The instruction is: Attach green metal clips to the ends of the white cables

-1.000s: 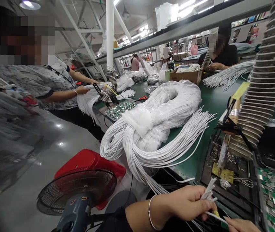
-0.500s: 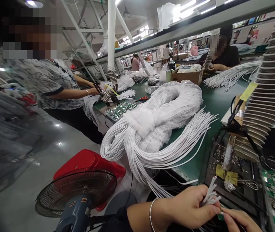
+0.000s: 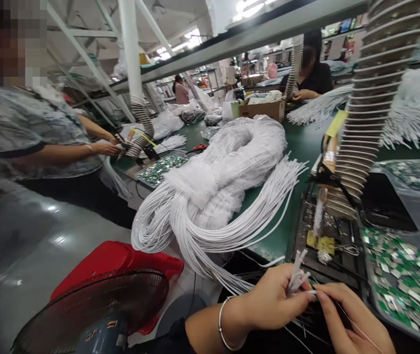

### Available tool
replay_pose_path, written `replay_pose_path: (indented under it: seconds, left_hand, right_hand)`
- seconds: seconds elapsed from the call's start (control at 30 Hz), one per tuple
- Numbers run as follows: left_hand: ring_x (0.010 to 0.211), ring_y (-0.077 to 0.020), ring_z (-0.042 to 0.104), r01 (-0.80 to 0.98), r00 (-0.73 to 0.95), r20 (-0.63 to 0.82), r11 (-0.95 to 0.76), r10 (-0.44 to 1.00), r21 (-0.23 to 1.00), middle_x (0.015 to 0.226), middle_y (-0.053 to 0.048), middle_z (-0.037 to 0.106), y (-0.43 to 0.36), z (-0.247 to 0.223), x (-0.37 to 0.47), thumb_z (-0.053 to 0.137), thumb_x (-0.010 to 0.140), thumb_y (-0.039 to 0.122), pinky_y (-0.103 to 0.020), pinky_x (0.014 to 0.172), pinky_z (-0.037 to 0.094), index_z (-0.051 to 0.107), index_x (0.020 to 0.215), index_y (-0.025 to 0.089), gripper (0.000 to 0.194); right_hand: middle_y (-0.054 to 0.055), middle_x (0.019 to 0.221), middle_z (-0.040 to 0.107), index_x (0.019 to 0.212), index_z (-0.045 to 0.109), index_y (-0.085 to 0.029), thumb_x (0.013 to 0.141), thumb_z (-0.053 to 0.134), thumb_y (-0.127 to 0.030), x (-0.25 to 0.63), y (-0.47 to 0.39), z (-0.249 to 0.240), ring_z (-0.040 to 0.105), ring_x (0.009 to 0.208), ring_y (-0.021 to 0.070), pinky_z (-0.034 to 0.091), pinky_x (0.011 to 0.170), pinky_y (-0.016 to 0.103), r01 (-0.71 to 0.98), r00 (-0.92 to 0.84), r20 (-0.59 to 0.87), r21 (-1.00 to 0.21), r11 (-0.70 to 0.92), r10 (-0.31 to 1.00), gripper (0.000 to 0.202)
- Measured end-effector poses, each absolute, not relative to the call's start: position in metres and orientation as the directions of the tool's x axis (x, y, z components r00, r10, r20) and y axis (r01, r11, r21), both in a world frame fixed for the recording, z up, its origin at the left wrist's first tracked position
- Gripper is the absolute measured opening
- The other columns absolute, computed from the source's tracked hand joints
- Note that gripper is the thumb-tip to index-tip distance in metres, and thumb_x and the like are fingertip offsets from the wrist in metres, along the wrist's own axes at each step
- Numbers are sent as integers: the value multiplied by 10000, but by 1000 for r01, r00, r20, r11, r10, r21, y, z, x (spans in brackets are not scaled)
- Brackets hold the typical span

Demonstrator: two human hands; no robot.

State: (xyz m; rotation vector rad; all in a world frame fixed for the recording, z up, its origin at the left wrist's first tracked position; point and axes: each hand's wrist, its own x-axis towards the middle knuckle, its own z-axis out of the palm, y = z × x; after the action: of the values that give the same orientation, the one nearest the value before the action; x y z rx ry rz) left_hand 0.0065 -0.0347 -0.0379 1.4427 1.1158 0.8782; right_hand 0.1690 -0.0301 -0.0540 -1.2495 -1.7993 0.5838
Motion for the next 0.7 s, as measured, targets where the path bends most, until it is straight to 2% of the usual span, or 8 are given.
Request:
replay_pose_path:
  seconds: [0.1, 0.27, 0.43, 0.7]
  left_hand:
    - [551, -87, 376, 148, 230, -19, -16, 973, 989, 586, 47, 416, -35, -33, 5, 557, 782, 242, -211, 539, 335, 523, 702, 157, 121]
    - [596, -94, 361, 20, 102, -66, 64, 993, 998, 653, 36, 409, -31, -36, 2, 511, 845, 315, -223, 591, 344, 511, 770, 155, 177]
    - [591, -94, 372, -138, 74, -125, 134, 989, 981, 647, 35, 422, -27, -39, 4, 535, 839, 390, -212, 593, 357, 542, 827, 155, 236]
    - [533, -92, 346, -257, 103, -181, 202, 978, 945, 551, 58, 371, -26, -34, 10, 562, 827, 406, -202, 538, 339, 581, 825, 167, 240]
  right_hand:
    - [5, 719, 663, 775, 623, -267, 831, 539, -395, 164, -32, -38, 655, 615, 154, 561, 592, 236, 539, -111, 421, -735, 411, 900, 163]
    - [-23, 680, 565, 853, 600, -235, 868, 518, -272, 156, -34, -33, 570, 596, 98, 496, 597, 197, 504, 30, 424, -788, 353, 905, 92]
    - [-21, 707, 567, 906, 596, -225, 872, 513, -242, 150, -34, -36, 570, 542, 83, 494, 530, 192, 421, 89, 326, -868, 261, 941, 92]
    - [-20, 659, 577, 855, 603, -207, 832, 562, -250, 140, -30, -28, 571, 485, 89, 511, 461, 197, 339, 141, 296, -911, 235, 945, 64]
